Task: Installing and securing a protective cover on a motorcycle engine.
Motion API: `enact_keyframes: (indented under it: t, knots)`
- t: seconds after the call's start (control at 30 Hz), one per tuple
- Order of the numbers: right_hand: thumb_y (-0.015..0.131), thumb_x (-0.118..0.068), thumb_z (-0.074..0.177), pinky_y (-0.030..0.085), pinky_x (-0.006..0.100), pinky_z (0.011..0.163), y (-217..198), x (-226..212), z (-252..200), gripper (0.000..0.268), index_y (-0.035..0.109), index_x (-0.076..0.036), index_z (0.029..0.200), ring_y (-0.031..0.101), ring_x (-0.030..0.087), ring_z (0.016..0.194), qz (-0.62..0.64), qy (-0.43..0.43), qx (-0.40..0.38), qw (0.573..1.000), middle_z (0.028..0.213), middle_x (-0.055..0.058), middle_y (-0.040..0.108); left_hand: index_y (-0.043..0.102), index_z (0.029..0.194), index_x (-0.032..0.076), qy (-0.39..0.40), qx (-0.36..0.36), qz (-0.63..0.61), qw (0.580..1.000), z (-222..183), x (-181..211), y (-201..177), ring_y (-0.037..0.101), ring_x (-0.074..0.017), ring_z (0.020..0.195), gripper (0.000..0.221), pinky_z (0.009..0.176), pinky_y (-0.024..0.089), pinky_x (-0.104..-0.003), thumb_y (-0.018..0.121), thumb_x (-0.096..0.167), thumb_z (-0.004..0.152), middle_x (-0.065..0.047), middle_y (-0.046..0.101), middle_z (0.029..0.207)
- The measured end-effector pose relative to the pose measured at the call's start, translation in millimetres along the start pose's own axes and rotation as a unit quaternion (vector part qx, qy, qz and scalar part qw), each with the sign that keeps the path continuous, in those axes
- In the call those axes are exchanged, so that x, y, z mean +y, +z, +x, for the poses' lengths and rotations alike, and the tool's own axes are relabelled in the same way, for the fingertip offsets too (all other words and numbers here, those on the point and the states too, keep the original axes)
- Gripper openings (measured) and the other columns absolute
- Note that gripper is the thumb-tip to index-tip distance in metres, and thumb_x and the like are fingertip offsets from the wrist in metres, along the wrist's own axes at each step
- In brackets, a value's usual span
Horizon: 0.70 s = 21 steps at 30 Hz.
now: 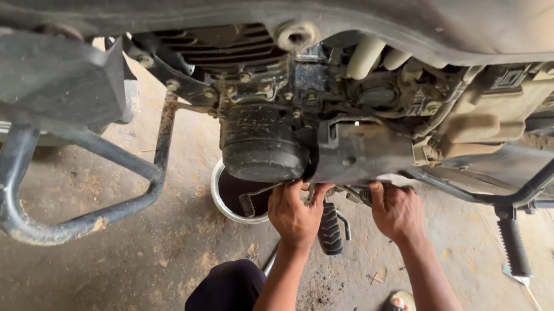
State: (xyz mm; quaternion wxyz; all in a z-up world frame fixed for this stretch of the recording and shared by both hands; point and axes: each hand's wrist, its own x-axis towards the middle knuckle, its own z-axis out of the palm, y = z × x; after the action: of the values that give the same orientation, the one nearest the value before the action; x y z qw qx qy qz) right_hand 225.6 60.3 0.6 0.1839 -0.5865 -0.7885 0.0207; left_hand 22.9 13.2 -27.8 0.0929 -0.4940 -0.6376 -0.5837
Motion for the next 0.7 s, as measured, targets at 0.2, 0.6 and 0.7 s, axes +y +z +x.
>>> enact_keyframes:
  t: [0.2, 0.6, 0.7]
  knots:
    - [0.038, -0.051, 0.106, 0.050, 0.049, 0.050, -3.3, 1.2, 2.4, 0.067, 0.072, -0.006, 0.070, 0.064, 0.038, 0.051, -0.017, 0.068, -0.091, 0.993, 0.056, 0.018, 0.065, 0.060, 0.116, 0.007, 0.019, -0.016, 0.065, 0.998, -16.2, -10.6, 5.5, 0.061, -0.0228, 0.110, 0.055, 0.113, 0.040, -0.054, 0.073, 0.056, 0.094, -0.005, 0.064, 0.105]
    - [0.037, -0.054, 0.106, 0.043, 0.038, 0.036, -16.1, -17.8, -0.7, 0.067, 0.069, -0.011, 0.067, 0.055, 0.023, 0.035, -0.012, 0.031, -0.058, 0.998, 0.049, 0.007, 0.062, 0.062, 0.113, 0.000, 0.028, -0.045, 0.129, 0.990, -32.6, -41.0, 9.9, 0.061, -0.0267, 0.105, 0.064, 0.097, 0.050, -0.046, 0.068, 0.062, 0.098, -0.013, 0.064, 0.110]
    - [0.040, -0.056, 0.105, 0.044, 0.038, 0.041, -13.2, -17.2, -0.2, 0.069, 0.070, -0.011, 0.063, 0.056, 0.024, 0.037, -0.034, 0.039, -0.038, 0.998, 0.049, 0.008, 0.063, 0.064, 0.110, 0.001, 0.013, -0.065, 0.123, 0.990, -36.6, -48.4, 10.9, 0.064, -0.0263, 0.100, 0.064, 0.094, 0.052, -0.044, 0.065, 0.065, 0.099, -0.013, 0.068, 0.108]
